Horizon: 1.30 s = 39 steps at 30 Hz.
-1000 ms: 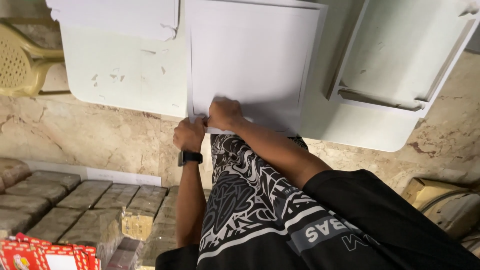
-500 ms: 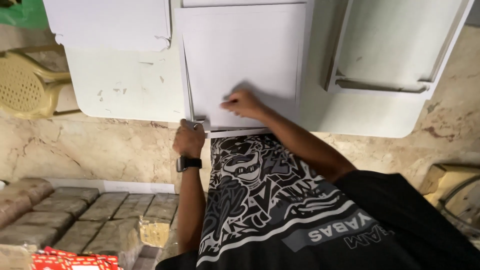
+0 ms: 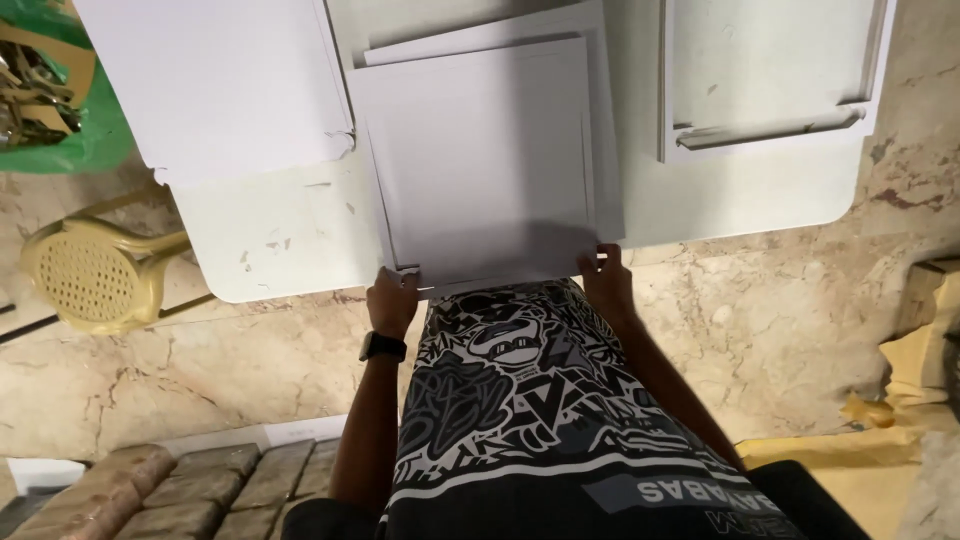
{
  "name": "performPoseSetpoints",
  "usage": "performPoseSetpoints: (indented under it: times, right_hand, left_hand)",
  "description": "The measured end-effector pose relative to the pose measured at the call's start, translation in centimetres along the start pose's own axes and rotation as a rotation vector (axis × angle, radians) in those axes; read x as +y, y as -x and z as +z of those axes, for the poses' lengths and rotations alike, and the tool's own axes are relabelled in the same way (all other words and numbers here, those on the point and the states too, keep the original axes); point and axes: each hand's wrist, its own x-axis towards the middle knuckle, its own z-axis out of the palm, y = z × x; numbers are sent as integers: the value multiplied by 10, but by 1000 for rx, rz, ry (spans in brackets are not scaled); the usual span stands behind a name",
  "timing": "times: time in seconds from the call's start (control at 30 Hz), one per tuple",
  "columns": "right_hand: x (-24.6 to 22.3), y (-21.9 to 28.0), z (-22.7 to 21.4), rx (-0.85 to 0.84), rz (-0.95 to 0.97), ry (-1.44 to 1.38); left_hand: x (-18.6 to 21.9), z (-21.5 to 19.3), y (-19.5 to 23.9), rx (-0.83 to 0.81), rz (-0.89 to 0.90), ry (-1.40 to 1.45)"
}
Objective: Folding flat corrugated cardboard sheets into pizza boxes and stacking them on a table.
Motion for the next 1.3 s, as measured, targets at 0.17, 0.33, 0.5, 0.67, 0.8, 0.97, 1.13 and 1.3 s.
performPoseSetpoints:
  times: [0.17, 0.33, 0.5, 0.67, 0.8, 0.97, 1.13, 1.3]
  right_hand:
    - [2, 21, 27, 170, -40, -98]
    - [22, 4, 27, -45, -2, -494]
    - [30, -11, 22, -490, -104, -464]
    - [-26, 29, -6, -338, 14, -85]
    - [-25, 41, 0, -189, -18, -98]
    - [-45, 59, 10, -68, -97, 67]
    - [-11, 50, 26, -89, -49, -152]
    - [13, 42, 54, -150, -31, -923]
  left_hand:
    - [11, -39, 12, -19, 185, -28]
    - [24, -48, 13, 324, 387, 88]
    - [134, -8, 38, 189, 1048, 93]
    - [193, 85, 22, -136, 756, -190]
    - [201, 100, 15, -116, 571, -247]
    - [223, 78, 29, -189, 486, -229]
    - [198, 88, 19, -167, 556, -246]
    - [175, 90, 18, -207, 968, -605]
